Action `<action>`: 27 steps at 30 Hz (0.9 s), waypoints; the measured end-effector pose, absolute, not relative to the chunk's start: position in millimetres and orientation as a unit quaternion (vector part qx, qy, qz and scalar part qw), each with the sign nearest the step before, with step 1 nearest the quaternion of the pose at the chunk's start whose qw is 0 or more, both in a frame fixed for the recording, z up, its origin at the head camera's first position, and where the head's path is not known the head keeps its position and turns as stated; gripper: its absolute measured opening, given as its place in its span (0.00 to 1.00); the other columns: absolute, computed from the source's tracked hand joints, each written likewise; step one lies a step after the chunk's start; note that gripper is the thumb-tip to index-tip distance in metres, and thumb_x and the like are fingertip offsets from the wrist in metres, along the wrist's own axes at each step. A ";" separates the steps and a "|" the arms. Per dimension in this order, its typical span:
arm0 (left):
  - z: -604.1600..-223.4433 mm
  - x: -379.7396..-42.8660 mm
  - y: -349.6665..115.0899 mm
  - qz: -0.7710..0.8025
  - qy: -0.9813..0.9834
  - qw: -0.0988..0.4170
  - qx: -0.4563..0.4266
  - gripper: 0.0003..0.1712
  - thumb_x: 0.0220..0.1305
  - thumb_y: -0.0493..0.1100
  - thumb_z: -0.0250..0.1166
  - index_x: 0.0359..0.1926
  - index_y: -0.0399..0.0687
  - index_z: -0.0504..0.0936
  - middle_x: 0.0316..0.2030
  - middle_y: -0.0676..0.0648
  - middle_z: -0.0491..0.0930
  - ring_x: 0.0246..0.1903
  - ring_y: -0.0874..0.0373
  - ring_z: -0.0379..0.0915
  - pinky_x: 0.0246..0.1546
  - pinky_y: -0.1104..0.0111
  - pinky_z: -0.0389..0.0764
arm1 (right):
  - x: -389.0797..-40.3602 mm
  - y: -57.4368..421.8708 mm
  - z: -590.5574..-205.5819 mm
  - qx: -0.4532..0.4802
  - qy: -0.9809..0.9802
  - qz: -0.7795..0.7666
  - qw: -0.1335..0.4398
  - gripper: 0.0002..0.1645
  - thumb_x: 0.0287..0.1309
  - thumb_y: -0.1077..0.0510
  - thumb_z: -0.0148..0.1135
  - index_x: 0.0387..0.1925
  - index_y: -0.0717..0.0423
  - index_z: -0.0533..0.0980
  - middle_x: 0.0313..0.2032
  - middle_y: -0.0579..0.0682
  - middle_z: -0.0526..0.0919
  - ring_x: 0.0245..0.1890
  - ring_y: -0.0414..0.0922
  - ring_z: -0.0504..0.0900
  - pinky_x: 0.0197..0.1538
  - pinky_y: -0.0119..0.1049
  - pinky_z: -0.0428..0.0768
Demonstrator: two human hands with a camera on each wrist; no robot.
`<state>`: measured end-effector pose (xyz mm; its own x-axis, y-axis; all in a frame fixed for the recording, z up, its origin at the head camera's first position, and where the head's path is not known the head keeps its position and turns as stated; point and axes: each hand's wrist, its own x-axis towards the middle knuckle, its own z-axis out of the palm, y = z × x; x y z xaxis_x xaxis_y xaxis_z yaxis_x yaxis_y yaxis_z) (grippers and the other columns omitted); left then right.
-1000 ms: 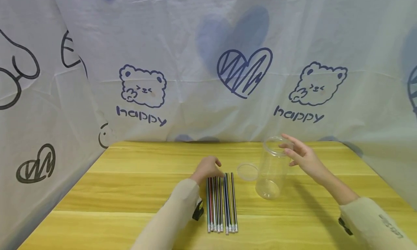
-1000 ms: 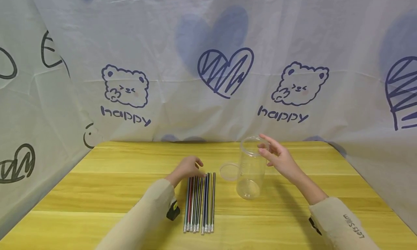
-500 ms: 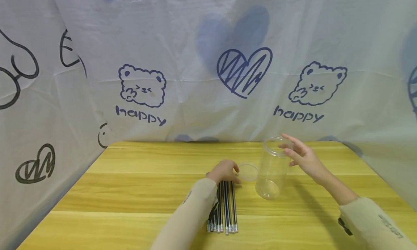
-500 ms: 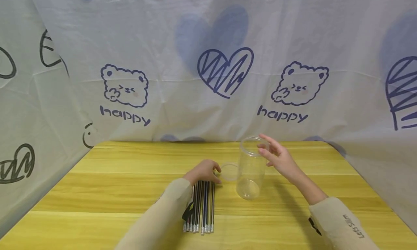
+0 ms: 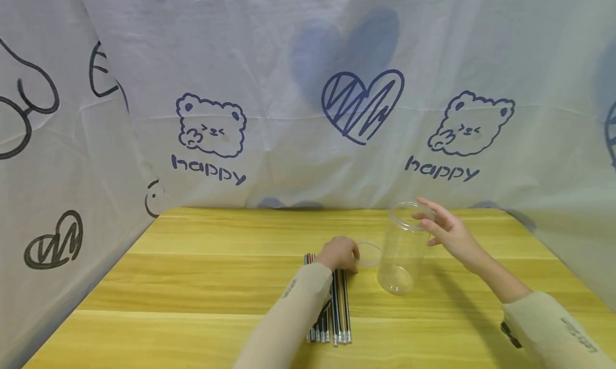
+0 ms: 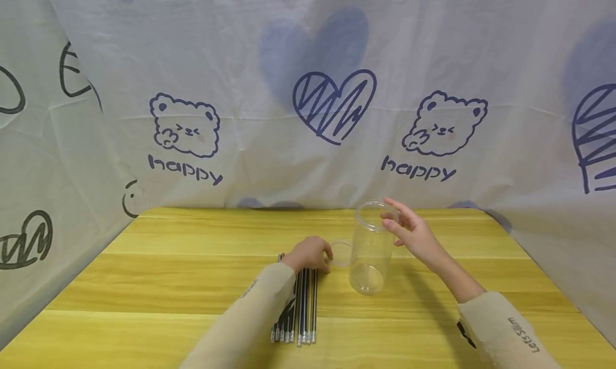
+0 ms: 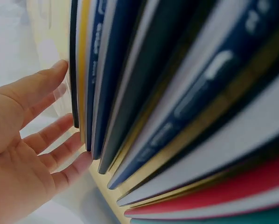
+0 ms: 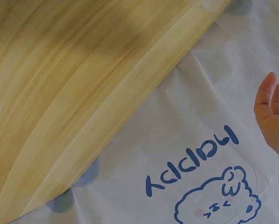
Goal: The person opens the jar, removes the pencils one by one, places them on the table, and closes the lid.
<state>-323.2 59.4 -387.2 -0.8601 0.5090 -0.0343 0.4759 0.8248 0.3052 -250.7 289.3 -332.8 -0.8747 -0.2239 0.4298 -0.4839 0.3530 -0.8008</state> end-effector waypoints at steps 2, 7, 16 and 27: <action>-387.6 -324.0 60.8 0.139 0.954 0.054 0.260 0.13 0.43 0.43 0.73 0.33 0.49 0.83 0.35 0.52 0.78 0.39 0.57 0.72 0.38 0.67 0.75 | -250.6 289.5 -332.7 0.218 -0.814 0.523 0.123 0.29 0.65 0.60 0.46 0.64 0.61 0.53 0.52 0.67 0.68 0.42 0.31 0.74 0.33 0.34 0.78; -387.0 -325.0 61.3 0.128 0.953 0.042 0.273 0.07 0.44 0.42 0.72 0.26 0.49 0.82 0.27 0.54 0.77 0.30 0.60 0.71 0.32 0.69 0.75 | -250.5 289.4 -332.7 0.220 -0.813 0.525 0.122 0.29 0.65 0.59 0.45 0.65 0.61 0.52 0.52 0.64 0.70 0.42 0.31 0.74 0.33 0.35 0.79; -389.0 -326.1 60.0 0.134 0.947 0.033 0.290 0.08 0.45 0.41 0.71 0.17 0.49 0.79 0.19 0.56 0.73 0.22 0.62 0.67 0.23 0.72 0.72 | -251.4 288.3 -334.4 0.220 -0.813 0.526 0.122 0.29 0.65 0.60 0.45 0.65 0.60 0.52 0.52 0.72 0.65 0.42 0.31 0.74 0.33 0.35 0.79; -388.7 -331.5 51.9 0.306 0.896 0.007 0.321 0.13 0.43 0.32 0.67 0.10 0.43 0.75 0.14 0.54 0.70 0.23 0.58 0.69 0.38 0.69 0.73 | -252.6 291.3 -335.6 0.234 -0.805 0.533 0.120 0.29 0.65 0.60 0.45 0.65 0.58 0.53 0.46 0.35 0.74 0.42 0.31 0.74 0.33 0.34 0.78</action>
